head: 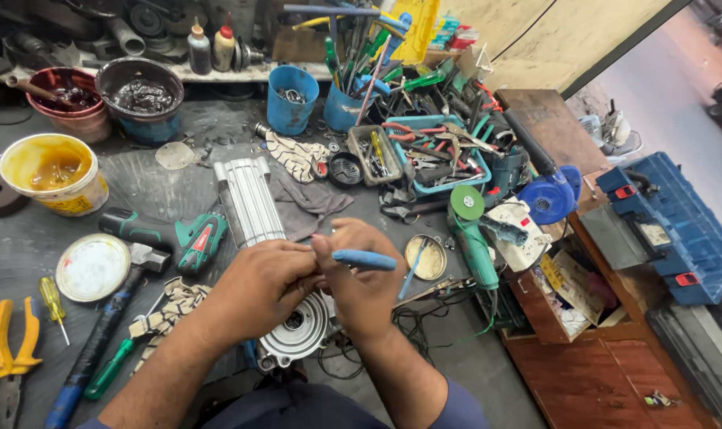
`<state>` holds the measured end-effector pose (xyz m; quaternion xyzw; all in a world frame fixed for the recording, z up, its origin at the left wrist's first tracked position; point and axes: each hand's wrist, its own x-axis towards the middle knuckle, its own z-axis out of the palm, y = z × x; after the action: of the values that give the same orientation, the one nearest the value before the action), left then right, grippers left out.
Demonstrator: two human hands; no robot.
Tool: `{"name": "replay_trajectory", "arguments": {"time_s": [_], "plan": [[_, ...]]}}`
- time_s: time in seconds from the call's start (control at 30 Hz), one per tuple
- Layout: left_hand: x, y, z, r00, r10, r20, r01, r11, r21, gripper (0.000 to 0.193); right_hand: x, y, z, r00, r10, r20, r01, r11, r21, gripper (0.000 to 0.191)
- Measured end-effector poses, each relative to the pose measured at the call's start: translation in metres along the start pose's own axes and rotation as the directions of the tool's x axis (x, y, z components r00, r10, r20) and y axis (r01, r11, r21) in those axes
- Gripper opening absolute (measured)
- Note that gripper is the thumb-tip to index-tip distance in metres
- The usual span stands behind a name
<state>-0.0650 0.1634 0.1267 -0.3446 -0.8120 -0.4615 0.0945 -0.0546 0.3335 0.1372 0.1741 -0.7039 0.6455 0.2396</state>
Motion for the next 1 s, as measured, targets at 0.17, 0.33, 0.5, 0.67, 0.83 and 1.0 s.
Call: {"name": "replay_trajectory", "arguments": {"time_s": [0.17, 0.33, 0.5, 0.67, 0.83, 1.0], "plan": [[-0.003, -0.005, 0.003, 0.998, 0.057, -0.017, -0.055, 0.996, 0.077, 0.016, 0.024, -0.007, -0.011, 0.850, -0.101, 0.517, -0.260, 0.773, 0.578, 0.062], [-0.004, -0.005, 0.002, 0.999, -0.026, 0.032, 0.024, 0.998, 0.062, 0.015, 0.032, -0.005, -0.017, 0.758, -0.029, 0.651, -0.482, 0.647, 0.591, 0.076], [-0.004, -0.005, 0.004, 1.000, 0.011, 0.009, -0.012, 0.999, 0.041, 0.013, 0.028, -0.003, -0.014, 0.773, 0.086, 0.628, -0.495, 0.701, 0.514, 0.034], [-0.004, -0.007, 0.006, 0.999, -0.025, 0.040, 0.020, 0.993, 0.118, 0.013, 0.018, -0.013, -0.011, 0.874, 0.127, 0.469, -0.263, 0.936, 0.236, 0.030], [-0.008, -0.008, 0.004, 0.998, 0.053, -0.033, -0.052, 0.997, 0.055, 0.015, 0.032, -0.012, -0.017, 0.747, -0.070, 0.661, -0.399, 0.748, 0.530, 0.060], [-0.007, -0.007, 0.005, 1.000, 0.002, 0.003, -0.002, 0.999, 0.047, 0.013, 0.035, -0.002, -0.020, 0.717, 0.038, 0.696, -0.536, 0.669, 0.515, 0.074]]}}
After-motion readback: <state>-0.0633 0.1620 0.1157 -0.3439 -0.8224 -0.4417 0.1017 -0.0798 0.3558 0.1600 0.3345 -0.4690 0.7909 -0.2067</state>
